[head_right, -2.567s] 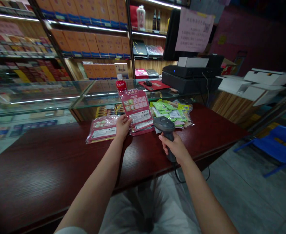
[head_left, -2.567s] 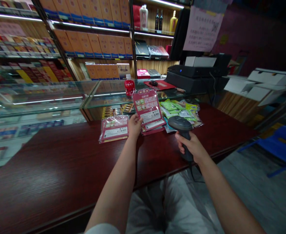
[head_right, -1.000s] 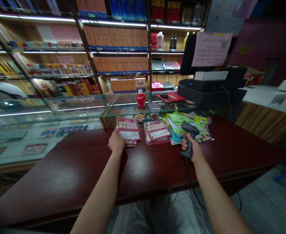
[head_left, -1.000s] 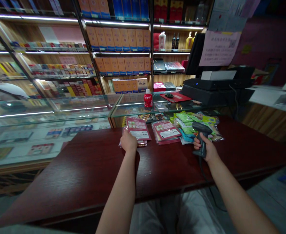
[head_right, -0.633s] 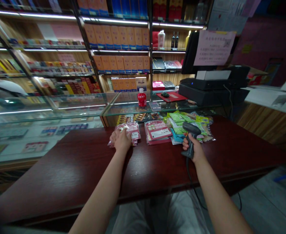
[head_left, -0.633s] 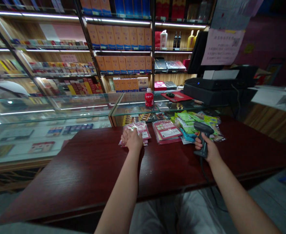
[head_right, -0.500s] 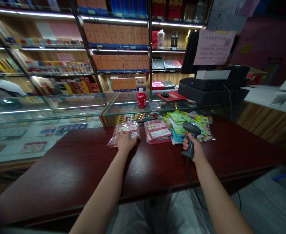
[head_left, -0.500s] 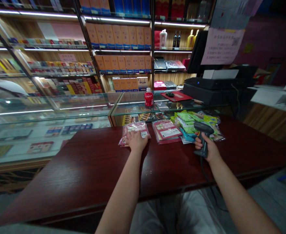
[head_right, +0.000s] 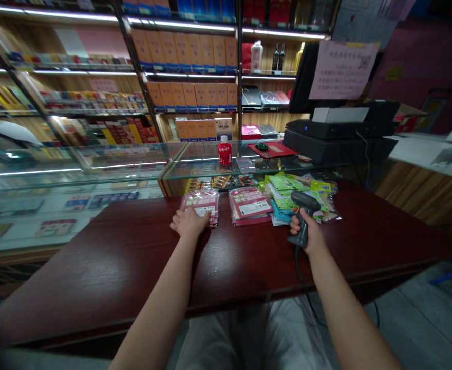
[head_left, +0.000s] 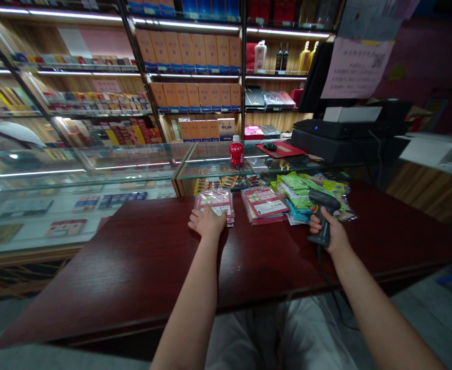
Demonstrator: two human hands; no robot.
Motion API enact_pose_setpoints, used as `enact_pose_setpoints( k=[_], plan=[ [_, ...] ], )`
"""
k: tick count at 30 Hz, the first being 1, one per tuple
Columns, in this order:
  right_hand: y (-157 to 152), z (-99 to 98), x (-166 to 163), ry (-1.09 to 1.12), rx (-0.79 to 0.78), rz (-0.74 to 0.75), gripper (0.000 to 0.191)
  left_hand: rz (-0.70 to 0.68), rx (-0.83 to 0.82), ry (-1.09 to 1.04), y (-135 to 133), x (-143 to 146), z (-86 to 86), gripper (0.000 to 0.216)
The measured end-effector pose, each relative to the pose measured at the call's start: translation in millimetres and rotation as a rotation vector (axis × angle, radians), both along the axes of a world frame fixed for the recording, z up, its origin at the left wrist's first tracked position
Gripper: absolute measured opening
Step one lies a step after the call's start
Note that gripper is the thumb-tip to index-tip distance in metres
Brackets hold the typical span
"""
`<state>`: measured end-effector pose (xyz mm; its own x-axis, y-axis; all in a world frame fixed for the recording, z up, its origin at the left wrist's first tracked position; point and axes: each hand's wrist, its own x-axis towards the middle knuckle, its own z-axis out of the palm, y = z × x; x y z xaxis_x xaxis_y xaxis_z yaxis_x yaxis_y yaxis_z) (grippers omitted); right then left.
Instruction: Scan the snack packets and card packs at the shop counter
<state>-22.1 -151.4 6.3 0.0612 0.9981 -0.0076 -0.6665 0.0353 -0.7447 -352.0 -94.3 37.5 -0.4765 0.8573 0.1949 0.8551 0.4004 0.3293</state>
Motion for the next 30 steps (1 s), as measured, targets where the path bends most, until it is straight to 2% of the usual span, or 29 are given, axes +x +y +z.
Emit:
enact_pose_setpoints(
  k=[7,10,13,16,18,24,30],
  plan=[
    [1.6,-1.2,1.1,0.01,-0.001,0.01,0.028,-0.039,0.008,0.022,-2.7,7.2,-1.0,0.071],
    [2.4,-2.0,0.7,0.023,-0.002,0.006,0.032,-0.147,0.075,0.073,-4.5,14.7,0.2,0.064],
    [3.0,-2.5,0.1,0.032,0.001,-0.001,0.035,-0.312,0.143,0.111,-6.0,29.7,3.6,0.05],
    [3.2,-2.7,0.1,0.033,0.013,-0.004,0.032,-0.476,0.139,0.116,-4.0,49.7,7.4,0.037],
    [3.4,-2.8,0.4,0.033,0.02,-0.006,0.031,-0.523,0.104,0.104,-0.3,63.2,8.7,0.041],
    [4.8,-2.9,0.5,0.02,0.031,-0.022,0.032,-0.451,0.01,0.065,9.1,90.0,5.9,0.075],
    [4.8,-0.5,-0.2,0.01,0.036,-0.032,0.031,-0.427,-0.003,0.038,9.1,89.9,5.4,0.063]
  ],
)
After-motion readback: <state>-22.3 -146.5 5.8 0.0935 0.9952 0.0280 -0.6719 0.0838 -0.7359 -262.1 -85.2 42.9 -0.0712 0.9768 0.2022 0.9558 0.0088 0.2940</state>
